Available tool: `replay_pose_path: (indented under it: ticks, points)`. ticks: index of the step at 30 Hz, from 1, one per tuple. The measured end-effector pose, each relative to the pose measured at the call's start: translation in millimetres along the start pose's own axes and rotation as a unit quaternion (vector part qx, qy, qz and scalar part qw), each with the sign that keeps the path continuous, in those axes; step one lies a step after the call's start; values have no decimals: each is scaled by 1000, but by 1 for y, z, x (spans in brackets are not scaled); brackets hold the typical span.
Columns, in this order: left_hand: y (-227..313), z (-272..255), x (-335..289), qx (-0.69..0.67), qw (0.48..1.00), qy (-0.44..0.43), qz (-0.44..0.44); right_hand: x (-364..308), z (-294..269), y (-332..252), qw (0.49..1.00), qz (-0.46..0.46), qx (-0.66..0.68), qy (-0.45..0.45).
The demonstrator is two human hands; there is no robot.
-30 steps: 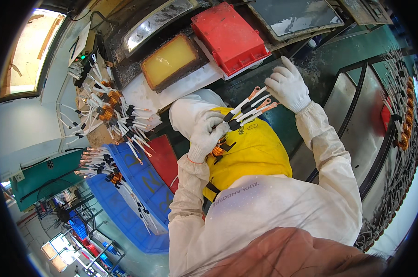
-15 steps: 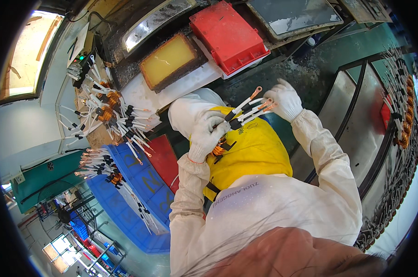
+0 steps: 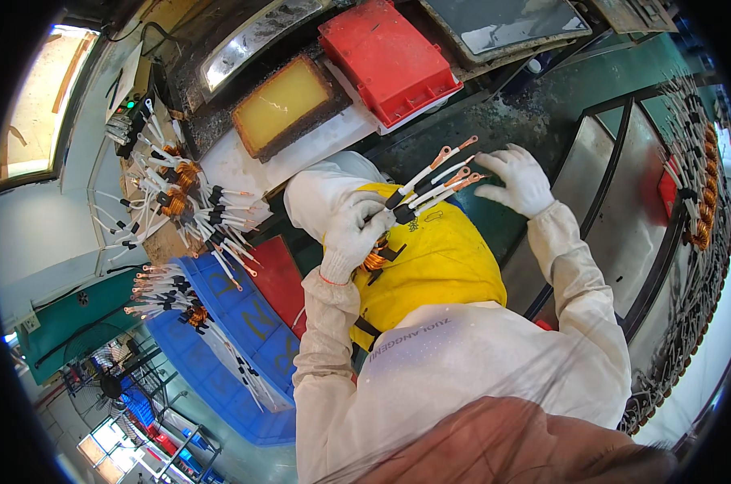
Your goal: Soldering terminals of an electronic component by dipping them into a solder pot.
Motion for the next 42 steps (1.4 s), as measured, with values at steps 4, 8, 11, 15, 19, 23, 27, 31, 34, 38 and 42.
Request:
replay_pose_path:
  ticks: [4, 8, 11, 15, 19, 23, 27, 31, 34, 38, 42]
  points:
    - [4, 0, 1, -7, 1000, 1, 14, 1, 16, -5, 996, -3, -80, 24]
    - [-9, 4, 0, -30, 999, -14, -31, 5, 10, -12, 995, -7, -93, 37]
    - [17, -10, -4, 90, 993, 73, 39, 11, -15, -14, 999, 18, -9, 44]
    - [19, -28, -14, 94, 989, 107, 24, -2, -83, -53, 960, -18, 81, 269]
    - [-13, -62, -42, -171, 968, 147, -113, 20, -60, -169, 936, -289, 175, 99]
    - [-10, -91, -97, 63, 979, 121, -154, 26, 28, -231, 895, -406, 187, -5]
    - [-8, -78, -151, 286, 944, 67, -151, 44, 69, -225, 901, -372, 204, -93]
    - [-39, -45, -179, 310, 928, 38, -202, 54, 71, -218, 904, -369, 194, -96]
    - [-23, -56, -171, 373, 914, 76, -142, 58, 68, -217, 905, -361, 188, -124]
    - [26, -93, -149, 456, 879, 128, -64, 68, 66, -211, 916, -308, 215, -142]
    - [50, -122, -132, 536, 830, 154, -13, 63, 63, -228, 929, -345, 104, -83]
Point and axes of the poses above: each hand's wrist, its own x-axis towards the middle knuckle, its own z-axis out of the palm, y = z × x, the point moved 8 cm from there along x, towards the middle knuckle, and after that the axes turned 8 degrees about x, right-handed, at the moved point
